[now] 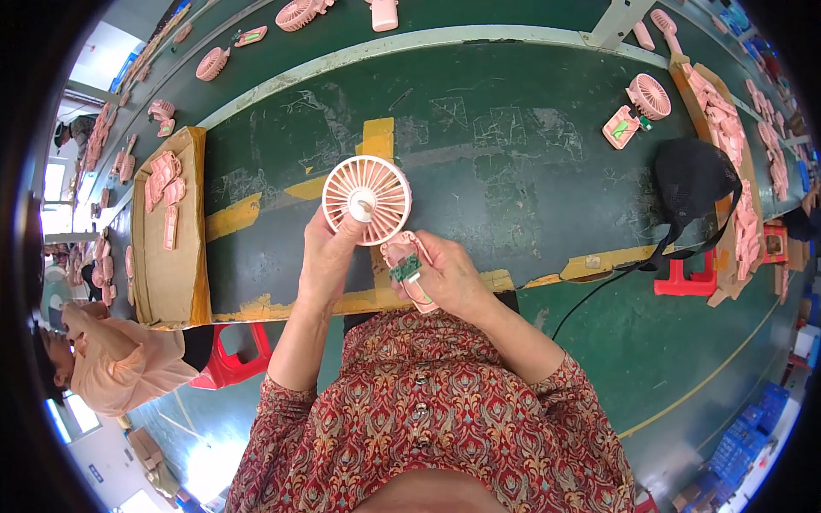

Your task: The person assembles a handheld fan by placing a battery and circuit board into the handle, fitting the handle covers together, and testing the power button. After placing the assembled fan on a conveyor belt, the person picks up more fan components from a cardboard box to repeat the process.

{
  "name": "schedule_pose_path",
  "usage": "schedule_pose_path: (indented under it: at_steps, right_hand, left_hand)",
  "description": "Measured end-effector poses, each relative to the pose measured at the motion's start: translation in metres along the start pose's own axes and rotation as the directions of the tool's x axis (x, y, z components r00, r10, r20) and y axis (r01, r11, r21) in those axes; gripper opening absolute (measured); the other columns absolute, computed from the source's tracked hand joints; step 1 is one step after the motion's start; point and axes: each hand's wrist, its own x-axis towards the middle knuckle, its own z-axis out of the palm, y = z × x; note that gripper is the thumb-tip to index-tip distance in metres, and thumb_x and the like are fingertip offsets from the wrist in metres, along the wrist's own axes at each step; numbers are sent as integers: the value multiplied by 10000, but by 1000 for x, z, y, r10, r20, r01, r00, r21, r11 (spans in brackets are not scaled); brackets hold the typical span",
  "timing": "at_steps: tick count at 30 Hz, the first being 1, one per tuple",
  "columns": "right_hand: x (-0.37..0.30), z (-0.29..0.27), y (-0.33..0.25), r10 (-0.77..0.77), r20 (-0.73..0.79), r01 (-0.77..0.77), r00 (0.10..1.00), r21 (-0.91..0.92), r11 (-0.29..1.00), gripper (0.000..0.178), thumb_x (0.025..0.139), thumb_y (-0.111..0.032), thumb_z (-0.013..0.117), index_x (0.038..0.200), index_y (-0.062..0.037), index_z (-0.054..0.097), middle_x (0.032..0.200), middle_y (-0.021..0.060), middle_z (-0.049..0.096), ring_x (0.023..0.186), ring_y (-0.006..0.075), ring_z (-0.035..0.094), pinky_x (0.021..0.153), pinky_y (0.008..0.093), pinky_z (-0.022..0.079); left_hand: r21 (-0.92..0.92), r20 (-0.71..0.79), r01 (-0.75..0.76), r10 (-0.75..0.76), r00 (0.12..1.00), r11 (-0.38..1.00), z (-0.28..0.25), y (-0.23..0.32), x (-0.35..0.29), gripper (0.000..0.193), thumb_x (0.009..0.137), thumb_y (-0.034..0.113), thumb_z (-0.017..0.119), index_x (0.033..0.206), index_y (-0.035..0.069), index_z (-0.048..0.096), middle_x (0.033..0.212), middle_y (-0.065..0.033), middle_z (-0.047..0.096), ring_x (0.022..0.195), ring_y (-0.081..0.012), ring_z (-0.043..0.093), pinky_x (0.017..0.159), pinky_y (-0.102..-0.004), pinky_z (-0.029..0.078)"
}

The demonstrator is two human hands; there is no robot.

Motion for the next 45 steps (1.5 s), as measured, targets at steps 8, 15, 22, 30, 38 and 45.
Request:
schedule_pose_path:
  at_steps: [8,15,22,30,38,45]
  right_hand:
    - [14,-7,6,183,-153,-154,971,185,971,230,925,-199,504,1021,4,554,786,72,619,607,134,620,543,249,516]
    - [16,-14,11,189,-67,-175,980,176,969,249,959,-192,434,1055,19,523,850,88,620,729,156,646,610,260,535]
    - [13,-13,6,214,-34,-176,976,446,877,390,980,-336,408,1175,-7,482,1021,112,599,852,199,647,694,279,546]
    - [16,-15,9,220,-33,-186,975,425,886,410,970,-352,431,1192,-13,488,1010,106,611,858,189,646,702,283,546]
    - [15,-14,9,235,-58,-188,970,431,882,390,969,-325,445,1172,3,505,988,90,615,867,151,631,726,255,529]
    - [14,-13,12,198,-79,-158,977,356,921,361,978,-282,430,1157,19,517,963,71,610,818,97,597,687,234,503]
  left_hand:
    - [594,309,-541,451,837,596,10,5,-32,292,703,20,721,981,-2,634,961,-144,630,867,-279,624,749,-344,510]
    - [654,301,-501,413,859,567,5,-7,-25,162,750,10,667,909,-3,637,822,-146,642,727,-296,638,632,-341,516]
    - [701,298,-513,451,841,496,2,-15,-21,64,790,1,612,838,-2,570,768,-131,598,669,-311,592,575,-372,467]
    - [643,250,-407,325,912,649,2,-18,-21,40,837,3,561,870,6,538,771,-137,568,671,-305,568,609,-360,449]
    - [645,256,-400,309,916,651,3,-23,-19,26,850,12,551,869,7,533,769,-134,565,681,-303,570,629,-358,453]
    - [688,295,-472,381,876,552,2,-29,-17,62,823,-8,574,865,9,531,775,-132,568,692,-314,573,612,-370,461]
